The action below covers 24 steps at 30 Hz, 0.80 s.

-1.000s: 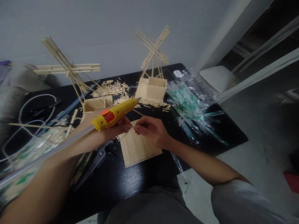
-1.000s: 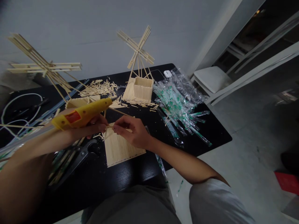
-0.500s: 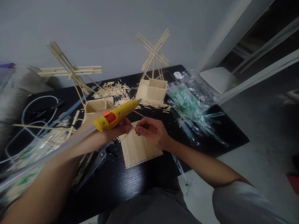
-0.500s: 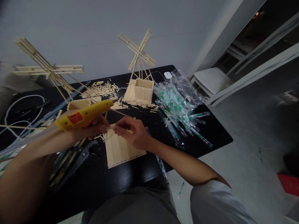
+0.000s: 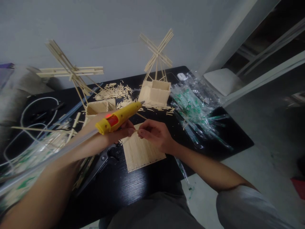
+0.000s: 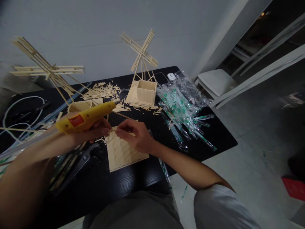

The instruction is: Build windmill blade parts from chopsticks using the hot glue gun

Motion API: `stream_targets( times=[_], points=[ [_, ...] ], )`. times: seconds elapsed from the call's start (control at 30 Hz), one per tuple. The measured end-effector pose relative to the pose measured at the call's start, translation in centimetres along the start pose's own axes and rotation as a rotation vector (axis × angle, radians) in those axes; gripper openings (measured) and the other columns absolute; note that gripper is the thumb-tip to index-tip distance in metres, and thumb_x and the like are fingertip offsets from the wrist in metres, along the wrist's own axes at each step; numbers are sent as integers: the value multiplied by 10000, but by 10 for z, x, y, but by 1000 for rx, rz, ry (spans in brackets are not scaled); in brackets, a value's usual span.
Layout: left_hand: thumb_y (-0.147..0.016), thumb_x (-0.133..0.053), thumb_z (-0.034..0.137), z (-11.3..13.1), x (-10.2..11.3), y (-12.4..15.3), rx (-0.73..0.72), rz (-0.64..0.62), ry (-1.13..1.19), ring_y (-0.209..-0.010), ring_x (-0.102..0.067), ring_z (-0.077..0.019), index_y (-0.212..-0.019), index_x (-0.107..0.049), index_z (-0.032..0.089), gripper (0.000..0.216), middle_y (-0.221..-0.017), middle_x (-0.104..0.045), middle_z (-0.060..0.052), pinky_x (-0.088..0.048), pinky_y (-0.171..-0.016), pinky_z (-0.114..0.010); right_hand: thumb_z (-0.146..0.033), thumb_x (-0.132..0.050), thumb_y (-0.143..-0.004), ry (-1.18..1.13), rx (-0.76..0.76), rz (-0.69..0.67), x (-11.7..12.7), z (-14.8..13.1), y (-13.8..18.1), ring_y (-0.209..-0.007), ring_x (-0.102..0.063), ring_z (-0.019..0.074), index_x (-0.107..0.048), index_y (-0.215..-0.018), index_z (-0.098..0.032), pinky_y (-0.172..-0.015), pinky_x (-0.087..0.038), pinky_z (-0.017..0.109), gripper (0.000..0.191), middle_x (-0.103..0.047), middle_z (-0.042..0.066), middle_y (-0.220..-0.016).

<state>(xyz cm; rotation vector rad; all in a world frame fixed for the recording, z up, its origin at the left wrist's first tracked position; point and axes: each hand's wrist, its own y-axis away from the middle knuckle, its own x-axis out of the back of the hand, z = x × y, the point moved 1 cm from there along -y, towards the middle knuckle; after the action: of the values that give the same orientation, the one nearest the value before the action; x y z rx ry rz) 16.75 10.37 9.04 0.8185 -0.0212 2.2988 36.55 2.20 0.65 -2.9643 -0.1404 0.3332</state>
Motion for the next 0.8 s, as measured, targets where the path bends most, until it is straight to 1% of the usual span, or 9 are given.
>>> stream_targets(
  times=[0.07,0.13,0.33,0.5,0.57,0.7,0.8],
  points=[
    [-815,-828,508,-1,0,-1,15,9,9,-582,-630,-142,-905,-757,238,293,-830,-766,-34,-502,-470,-245,-462,-817,-933,-5,2,-4,0,0,0,-748,-632,143,-718,-901,-198,-746,-531,319,284,-689,10,-809],
    [-796,-839,524,0,0,0,41,16,-12,-566,-627,-144,-910,-765,246,310,-794,-749,-20,-497,-457,-248,-461,-816,-934,-5,6,-4,0,1,0,-746,-629,143,-719,-903,-198,-743,-529,320,283,-691,13,-811],
    [-822,-812,538,12,0,5,59,38,-42,-541,-605,-138,-886,-758,243,307,-708,-694,4,-465,-436,-230,-524,-824,-917,3,-2,4,0,1,0,-744,-630,147,-714,-901,-198,-739,-534,321,344,-696,15,-811],
    [-824,-816,527,8,-1,3,9,43,-20,-550,-599,-119,-846,-730,226,314,-787,-748,-20,-475,-444,-209,-509,-830,-916,-20,-17,1,0,0,0,-748,-635,146,-716,-907,-197,-739,-539,317,332,-701,16,-820],
    [-818,-819,531,6,-1,3,28,36,-13,-563,-606,-127,-868,-735,229,317,-807,-756,-27,-490,-453,-221,-488,-830,-920,-27,-17,-1,0,1,0,-747,-635,143,-720,-902,-197,-737,-538,314,311,-700,14,-821],
    [-825,-815,517,9,0,4,98,28,-31,-582,-606,-134,-912,-743,239,300,-778,-732,-17,-491,-479,-238,-445,-826,-931,-42,-1,-6,0,2,0,-741,-632,134,-723,-906,-196,-736,-533,306,271,-696,5,-813],
    [-813,-823,539,11,-1,5,87,40,-15,-561,-599,-131,-904,-739,240,324,-772,-728,-9,-477,-458,-245,-424,-825,-935,-44,7,-6,0,3,0,-741,-632,132,-724,-910,-198,-734,-527,304,249,-695,2,-815]
  ],
)
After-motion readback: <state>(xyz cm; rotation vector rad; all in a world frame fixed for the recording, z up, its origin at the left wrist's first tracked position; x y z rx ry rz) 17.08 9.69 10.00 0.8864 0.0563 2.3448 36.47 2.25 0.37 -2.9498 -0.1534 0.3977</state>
